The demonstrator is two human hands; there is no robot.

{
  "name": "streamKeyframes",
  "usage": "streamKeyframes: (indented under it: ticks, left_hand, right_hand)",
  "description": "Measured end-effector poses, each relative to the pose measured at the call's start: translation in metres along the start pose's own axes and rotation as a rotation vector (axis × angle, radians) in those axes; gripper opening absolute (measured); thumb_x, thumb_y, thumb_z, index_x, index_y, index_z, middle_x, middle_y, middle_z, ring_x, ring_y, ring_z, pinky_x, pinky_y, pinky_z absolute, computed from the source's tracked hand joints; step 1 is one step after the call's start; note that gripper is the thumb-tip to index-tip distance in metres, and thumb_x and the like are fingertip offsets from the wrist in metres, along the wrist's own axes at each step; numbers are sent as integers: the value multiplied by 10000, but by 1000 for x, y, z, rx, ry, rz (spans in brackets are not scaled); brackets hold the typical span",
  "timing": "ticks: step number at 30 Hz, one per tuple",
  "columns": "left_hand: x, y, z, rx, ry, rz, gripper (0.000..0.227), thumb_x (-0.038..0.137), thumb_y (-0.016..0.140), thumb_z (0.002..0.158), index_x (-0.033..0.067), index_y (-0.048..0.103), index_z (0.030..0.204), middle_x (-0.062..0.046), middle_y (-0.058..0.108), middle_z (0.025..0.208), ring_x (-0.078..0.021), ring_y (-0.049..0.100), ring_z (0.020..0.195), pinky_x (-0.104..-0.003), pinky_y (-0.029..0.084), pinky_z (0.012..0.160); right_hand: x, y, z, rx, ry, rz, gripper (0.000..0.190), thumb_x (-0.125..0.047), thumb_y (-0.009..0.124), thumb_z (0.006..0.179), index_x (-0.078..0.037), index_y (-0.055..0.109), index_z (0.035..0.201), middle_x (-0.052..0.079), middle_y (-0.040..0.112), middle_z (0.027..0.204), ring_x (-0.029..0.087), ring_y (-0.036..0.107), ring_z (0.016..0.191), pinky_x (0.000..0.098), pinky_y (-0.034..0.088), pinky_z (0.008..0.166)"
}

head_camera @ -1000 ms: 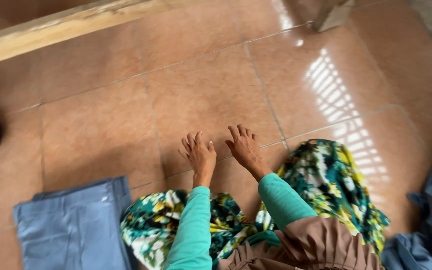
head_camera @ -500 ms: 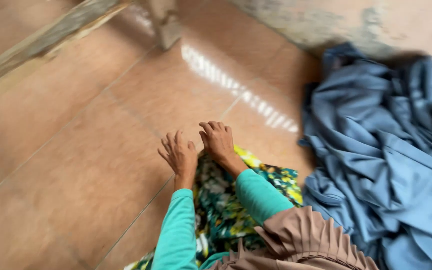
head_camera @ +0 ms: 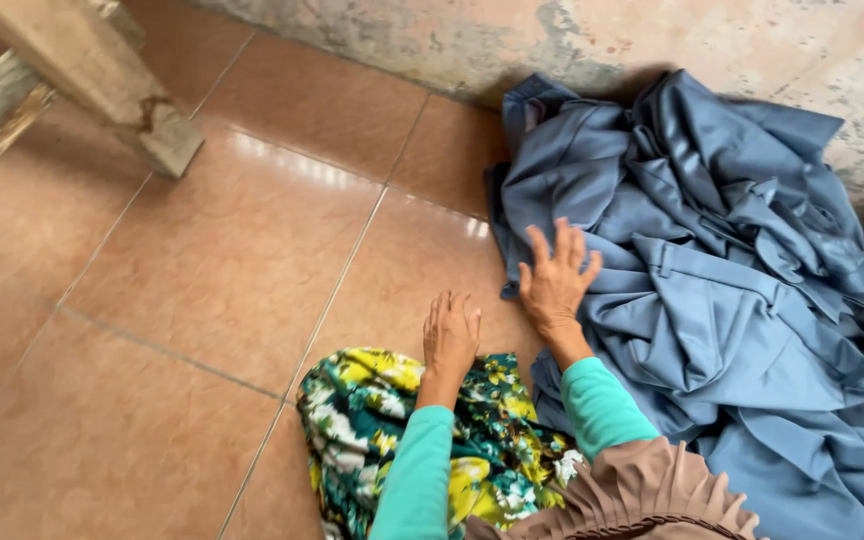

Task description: Folding grey trousers into neat rectangles while sitting on the floor.

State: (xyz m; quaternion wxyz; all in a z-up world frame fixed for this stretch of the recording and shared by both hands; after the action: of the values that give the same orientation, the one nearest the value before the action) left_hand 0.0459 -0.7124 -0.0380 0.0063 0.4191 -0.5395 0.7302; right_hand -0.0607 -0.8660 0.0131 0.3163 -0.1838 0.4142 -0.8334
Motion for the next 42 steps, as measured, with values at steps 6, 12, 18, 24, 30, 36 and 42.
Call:
streamKeyframes:
  ticks: [6,12,18,24,30,36,42]
  left_hand:
    - [23,-4,5,-125,-82,-337,380,318,593,997,180,601,1352,-187,623,1285,-383,628,1223,-483,532,983]
    - [-15,34,22,-131,-453,-678,379,368,603,992,168,690,1302,-217,743,1126,-349,749,1003,-448,580,903]
    - [24,5,26,-244,-580,-706,737,629,624,935,185,496,1509,-210,650,1362,-357,613,1284,-463,502,1067]
    - [-43,55,20,-136,-705,-581,1055,553,824,795,218,260,1621,-255,365,1594,-373,403,1457,-459,356,1220]
    - [-166,109,-2,131,-889,-295,379,222,653,837,318,704,1201,-54,735,1159,-274,674,1177,-392,549,997]
    - [-126,76,-4,86,-865,-511,514,134,690,821,198,646,1329,-203,687,1251,-374,623,1249,-459,535,1009]
    - [-117,30,11,321,-995,-1558,518,1,705,862,234,618,1316,-99,680,1246,-255,653,1130,-403,544,957]
  right_hand:
    - [53,42,1,-375,376,-55,1012,-171,833,751,-195,310,1618,192,468,1409,388,491,1215,569,456,857]
    - [28,78,-33,-175,245,144,679,-74,676,720,-241,612,1374,72,666,1128,313,636,965,481,533,695]
    - [-11,73,-68,-369,214,318,459,-177,649,763,-378,676,1175,-107,685,1041,186,623,972,406,498,762]
    - [-70,56,-105,-488,51,463,88,-299,614,788,-262,605,709,-35,634,708,213,644,798,443,480,690]
    - [-78,-5,-49,-869,75,963,412,-196,644,785,-163,742,1184,161,756,1046,401,696,1040,541,535,897]
    - [-27,32,16,-469,404,1118,270,-195,723,897,-184,786,1159,102,776,1133,301,697,1145,415,544,972]
    - [-60,119,16,-750,396,1077,868,-420,826,844,80,496,1471,357,529,1441,470,509,1350,555,423,1140]
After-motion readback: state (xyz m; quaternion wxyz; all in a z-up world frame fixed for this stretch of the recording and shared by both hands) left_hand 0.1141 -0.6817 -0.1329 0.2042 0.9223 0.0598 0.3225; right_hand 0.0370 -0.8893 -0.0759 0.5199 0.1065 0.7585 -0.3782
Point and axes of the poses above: each hand's wrist, its own z-axis towards the middle knuckle, its own y-axis out of the palm, x = y × z, the point moved 1 cm from there along z, towards the middle knuckle
